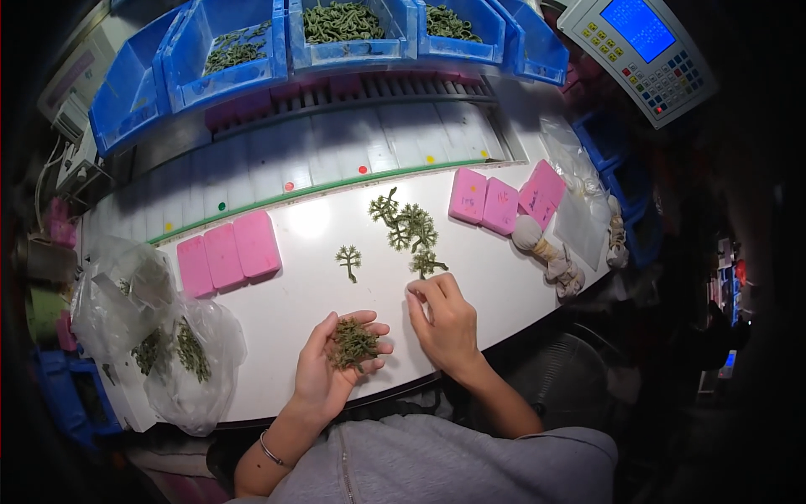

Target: The person sorts dried green herbs by hand, separating leaves and small stems from larger stalks on a white work surface. The separated herbs are placed into clear plastic bags, while the larger stems are discarded or set aside. The person repeatedly retrieves more herbs from blue bins to continue the sorting process.

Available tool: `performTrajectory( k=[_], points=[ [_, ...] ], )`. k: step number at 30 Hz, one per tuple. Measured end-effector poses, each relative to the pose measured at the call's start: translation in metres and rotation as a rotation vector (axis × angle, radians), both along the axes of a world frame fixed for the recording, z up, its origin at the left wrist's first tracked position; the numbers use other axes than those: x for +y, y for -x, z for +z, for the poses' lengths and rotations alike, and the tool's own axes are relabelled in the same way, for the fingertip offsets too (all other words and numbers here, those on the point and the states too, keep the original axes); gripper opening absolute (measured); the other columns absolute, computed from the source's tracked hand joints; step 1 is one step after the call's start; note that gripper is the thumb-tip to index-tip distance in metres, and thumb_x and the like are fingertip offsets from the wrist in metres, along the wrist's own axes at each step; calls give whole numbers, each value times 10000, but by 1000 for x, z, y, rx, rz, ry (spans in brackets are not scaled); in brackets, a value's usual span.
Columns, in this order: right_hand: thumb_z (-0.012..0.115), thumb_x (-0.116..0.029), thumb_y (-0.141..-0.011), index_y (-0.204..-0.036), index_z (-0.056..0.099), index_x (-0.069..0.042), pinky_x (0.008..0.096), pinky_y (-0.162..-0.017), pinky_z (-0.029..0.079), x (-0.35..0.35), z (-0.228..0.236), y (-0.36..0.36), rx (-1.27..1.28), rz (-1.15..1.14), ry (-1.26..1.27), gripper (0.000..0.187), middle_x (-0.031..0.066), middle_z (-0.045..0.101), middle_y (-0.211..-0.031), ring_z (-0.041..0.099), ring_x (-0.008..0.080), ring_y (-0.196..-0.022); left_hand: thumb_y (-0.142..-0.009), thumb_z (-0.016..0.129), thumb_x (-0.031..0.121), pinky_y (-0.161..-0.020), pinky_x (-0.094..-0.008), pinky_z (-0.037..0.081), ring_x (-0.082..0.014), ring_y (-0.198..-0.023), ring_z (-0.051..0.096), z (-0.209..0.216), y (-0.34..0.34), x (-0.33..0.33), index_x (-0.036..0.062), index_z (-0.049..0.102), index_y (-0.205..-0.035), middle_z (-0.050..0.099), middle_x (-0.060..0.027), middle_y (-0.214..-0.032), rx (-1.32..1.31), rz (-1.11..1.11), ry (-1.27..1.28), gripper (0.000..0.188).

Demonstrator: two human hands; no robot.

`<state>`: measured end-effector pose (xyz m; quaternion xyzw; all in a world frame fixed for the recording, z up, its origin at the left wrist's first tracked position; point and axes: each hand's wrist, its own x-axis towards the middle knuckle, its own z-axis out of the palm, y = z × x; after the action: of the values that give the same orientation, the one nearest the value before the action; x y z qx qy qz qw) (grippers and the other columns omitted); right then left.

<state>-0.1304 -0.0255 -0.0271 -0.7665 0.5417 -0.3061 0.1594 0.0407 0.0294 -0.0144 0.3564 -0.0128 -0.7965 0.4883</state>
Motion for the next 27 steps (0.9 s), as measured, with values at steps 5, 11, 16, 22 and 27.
performTrajectory(
  k=[5, 11, 16, 22, 27],
  points=[
    [635, -25, -761, -845, 561, -20, 292, -470, 388, 0, -2, 4, -112, -85, 21, 112, 82, 504, -721, 479, 174, -509, -948, 274, 339, -706, -333, 503, -252, -849, 606, 1, 2, -1, -11, 513, -1109, 604, -160, -1001, 1, -9, -24, 454],
    [642, -58, -758, -912, 535, -32, 328, -496, 432, -6, -5, -3, -62, -189, -23, 188, 78, 496, -735, 524, 220, -558, -946, 281, 336, -680, -334, 505, -267, -821, 605, 4, 2, -1, -6, 528, -1087, 607, -161, -976, -11, 17, -54, 445],
    [644, -32, -742, -890, 545, -31, 325, -496, 434, -10, -5, 2, -32, -149, -44, 178, 80, 521, -745, 539, 213, -555, -945, 278, 337, -688, -332, 510, -264, -825, 605, 4, 1, -2, -7, 527, -1088, 605, -161, -978, -31, 21, -53, 448],
    [652, -14, -734, -820, 569, -16, 264, -482, 421, 5, 15, -2, -305, -9, -250, 119, 54, 505, -643, 500, 134, -518, -948, 266, 346, -722, -324, 502, -238, -867, 602, 1, 2, -2, -11, 503, -1127, 600, -157, -1021, -5, -14, -16, 464],
    [659, -26, -747, -875, 587, -20, 247, -486, 411, 4, 38, 1, -355, 161, -317, 146, 58, 510, -675, 500, 120, -530, -948, 268, 344, -716, -328, 500, -243, -866, 602, -1, 2, -3, 1, 505, -1133, 602, -154, -1020, 7, 4, -16, 456]
  ],
)
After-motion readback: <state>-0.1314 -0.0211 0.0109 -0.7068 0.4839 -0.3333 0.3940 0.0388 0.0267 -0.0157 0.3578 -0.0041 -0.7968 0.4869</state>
